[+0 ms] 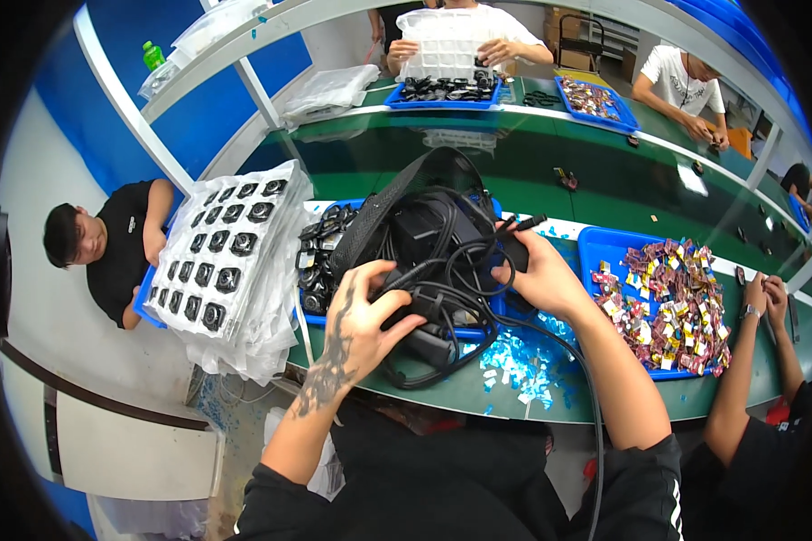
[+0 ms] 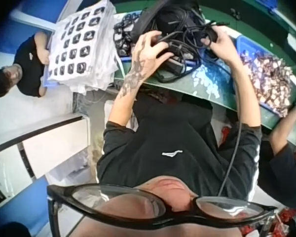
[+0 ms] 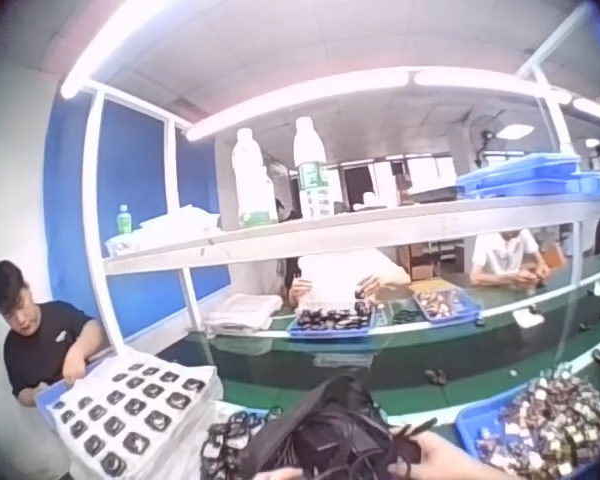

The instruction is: Sorting and assembling small electronic components at a manufacturing workbench.

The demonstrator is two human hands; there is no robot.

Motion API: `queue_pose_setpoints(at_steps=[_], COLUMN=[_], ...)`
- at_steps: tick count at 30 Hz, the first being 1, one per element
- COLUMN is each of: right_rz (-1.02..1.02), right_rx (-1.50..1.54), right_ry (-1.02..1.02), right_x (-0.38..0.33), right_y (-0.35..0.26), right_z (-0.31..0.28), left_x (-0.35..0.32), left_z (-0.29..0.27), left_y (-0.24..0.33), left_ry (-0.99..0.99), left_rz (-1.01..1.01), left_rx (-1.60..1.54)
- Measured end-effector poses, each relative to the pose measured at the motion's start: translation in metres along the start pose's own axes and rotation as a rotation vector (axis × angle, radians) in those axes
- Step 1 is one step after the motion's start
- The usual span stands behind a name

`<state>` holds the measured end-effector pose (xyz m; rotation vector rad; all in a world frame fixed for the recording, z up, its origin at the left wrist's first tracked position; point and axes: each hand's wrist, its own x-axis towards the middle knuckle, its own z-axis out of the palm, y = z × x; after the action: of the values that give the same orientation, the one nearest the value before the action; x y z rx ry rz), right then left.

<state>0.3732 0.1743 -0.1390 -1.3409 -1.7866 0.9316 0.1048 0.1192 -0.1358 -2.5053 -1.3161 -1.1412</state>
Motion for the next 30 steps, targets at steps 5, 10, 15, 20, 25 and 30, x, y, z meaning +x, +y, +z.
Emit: queue_pose_setpoints(at_steps=[5, 10, 15, 20, 25, 30], right_rz=[-0.241, -0.446, -0.722, -0.778, -0.682, -0.581], right_rx=[-0.230, -0.473, -0.573, -0.782, -0.773, -0.789], right_ry=[-0.010, 0.502, -0.053, -0.116, -0.184, -0.210], right_x=[-0.002, -0.039, -0.044, -0.024, -0.006, -0.006], right_y=[0.015, -0.039, -0.085, -0.091, -0.092, -0.101], right_z=[-0.011, 0.000, 0.032, 0.064, 0.080, 0.085], left_x=[-0.006, 0.004, 0.009, 0.008, 0.007, 0.018], left_z=[0.018, 0.016, 0.012, 0.000, -0.026, -0.033], left_y=[-0.001, -0.011, -0.019, -0.026, -0.084, -0.092], left_ry=[0.014, 0.142, 0.197, 0.304, 0.297, -0.024], left_rz=[-0.021, -0.074, -0.160, -0.226, -0.397, -0.330], left_rx=[-0.085, -0.077, -0.022, -0.126, -0.222, 0.122])
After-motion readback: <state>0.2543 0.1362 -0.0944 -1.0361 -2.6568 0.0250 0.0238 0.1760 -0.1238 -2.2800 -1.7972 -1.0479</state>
